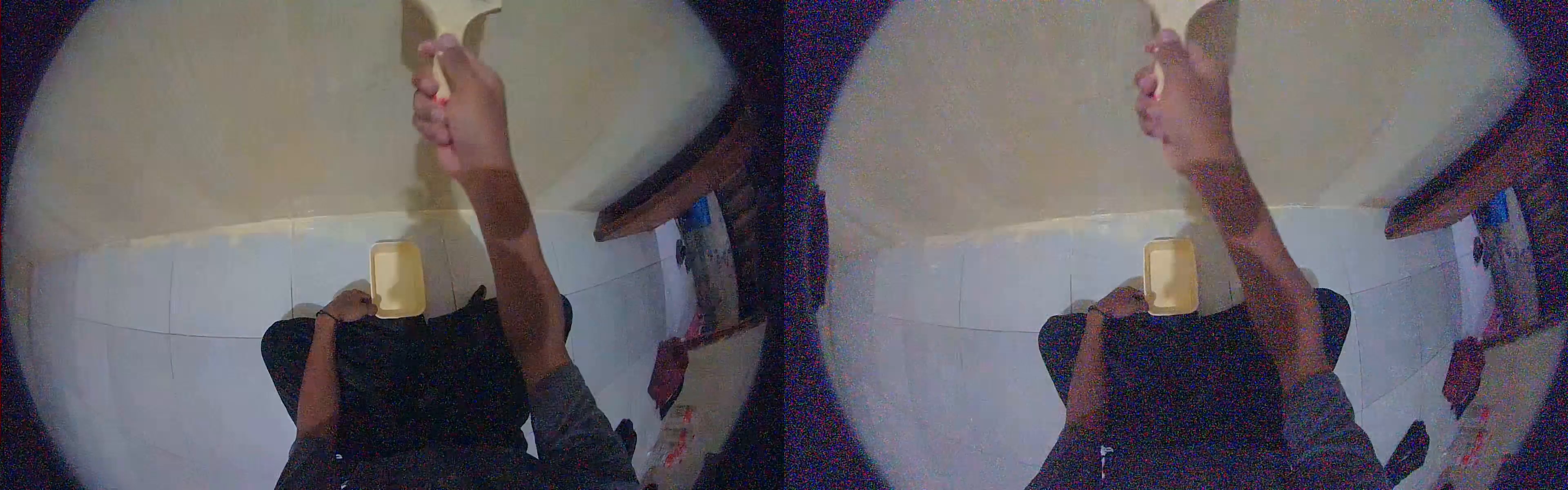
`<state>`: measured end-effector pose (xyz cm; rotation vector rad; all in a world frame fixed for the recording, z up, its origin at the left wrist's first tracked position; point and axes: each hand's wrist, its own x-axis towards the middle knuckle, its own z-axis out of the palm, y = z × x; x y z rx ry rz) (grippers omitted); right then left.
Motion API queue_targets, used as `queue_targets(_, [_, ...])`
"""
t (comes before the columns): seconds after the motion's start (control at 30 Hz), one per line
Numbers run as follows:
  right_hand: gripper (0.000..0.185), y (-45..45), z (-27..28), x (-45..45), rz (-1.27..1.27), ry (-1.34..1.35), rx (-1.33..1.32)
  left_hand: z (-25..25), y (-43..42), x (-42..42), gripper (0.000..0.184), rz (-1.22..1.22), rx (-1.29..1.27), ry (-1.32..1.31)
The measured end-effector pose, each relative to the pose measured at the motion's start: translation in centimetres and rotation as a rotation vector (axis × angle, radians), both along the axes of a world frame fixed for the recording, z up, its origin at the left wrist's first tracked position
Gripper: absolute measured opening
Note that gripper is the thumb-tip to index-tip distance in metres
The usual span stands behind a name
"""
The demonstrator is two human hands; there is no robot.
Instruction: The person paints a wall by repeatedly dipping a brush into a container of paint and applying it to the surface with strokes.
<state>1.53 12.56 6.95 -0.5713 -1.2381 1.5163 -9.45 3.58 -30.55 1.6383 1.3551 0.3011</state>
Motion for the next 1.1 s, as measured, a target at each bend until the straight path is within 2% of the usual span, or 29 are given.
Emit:
queue_targets(0.13, [0.023, 1.4, -0.2, 1.1, 0.073, 0.059, -0.020, 1.3, -0.5, 0.5, 0.037, 0.022, 0.032, 0.073])
queue_targets(0.27, [0.025, 0.8, -2.8, 2.2, -0.010, -0.055, -0.051, 1.7, -0.8, 0.6, 0.036, 0.000, 0.075, 0.008])
queue_targets(0.33, [0.026, 0.5, -5.4, 2.8, -0.021, -0.082, -0.057, 1.0, -0.6, 0.7, 0.036, -0.075, 0.068, 0.089])
queue_targets(0.4, [0.028, 0.2, -8.4, 3.3, -0.033, -0.162, -0.224, 2.8, -1.0, 0.7, 0.036, -0.081, 0.066, 0.104])
queue_targets(0.53, [0.027, -0.4, -13.9, 5.5, 0.036, -0.166, -0.365, 5.9, -1.2, 1.7, 0.036, -0.125, 0.059, 0.174])
queue_targets(0.63, [0.025, -0.4, -17.9, 6.7, 0.072, -0.248, -0.495, 4.2, -1.1, 1.6, 0.035, -0.113, 0.016, 0.177])
queue_targets(0.7, [0.025, -0.4, -20.3, 7.5, 0.131, -0.352, -0.576, 4.9, -1.4, 1.5, 0.035, -0.083, -0.009, 0.127])
queue_targets(0.73, [0.025, -0.1, -21.3, 8.3, 0.132, -0.349, -0.583, 5.2, -1.4, 1.5, 0.034, -0.050, -0.027, 0.075])
queue_targets(0.8, [0.023, 0.3, -22.8, 10.2, 0.343, -0.126, -0.932, 2.8, -1.3, 0.9, 0.034, -0.140, 0.066, 0.070])
queue_targets(0.83, [0.023, 0.4, -24.5, 10.8, 0.342, -0.121, -0.938, 1.8, -1.2, 0.7, 0.034, -0.228, 0.165, 0.060])
queue_targets(0.9, [0.021, 0.3, -27.4, 11.4, 0.305, -0.086, -1.060, 4.5, -1.2, 1.1, 0.034, -0.165, 0.061, 0.091])
queue_targets(0.93, [0.021, 0.5, -27.6, 11.4, 0.304, -0.084, -1.063, 5.4, -1.0, 1.3, 0.034, -0.098, -0.038, 0.118])
queue_targets(1.03, [0.020, 1.1, -27.8, 11.6, 0.258, -0.057, -1.150, 5.1, -0.8, 1.2, 0.034, -0.177, 0.029, 0.116])
queue_targets(1.1, [0.019, 2.0, -27.8, 11.5, 0.303, 0.031, -1.182, 5.0, -0.9, 1.2, 0.036, -0.143, 0.001, 0.097])
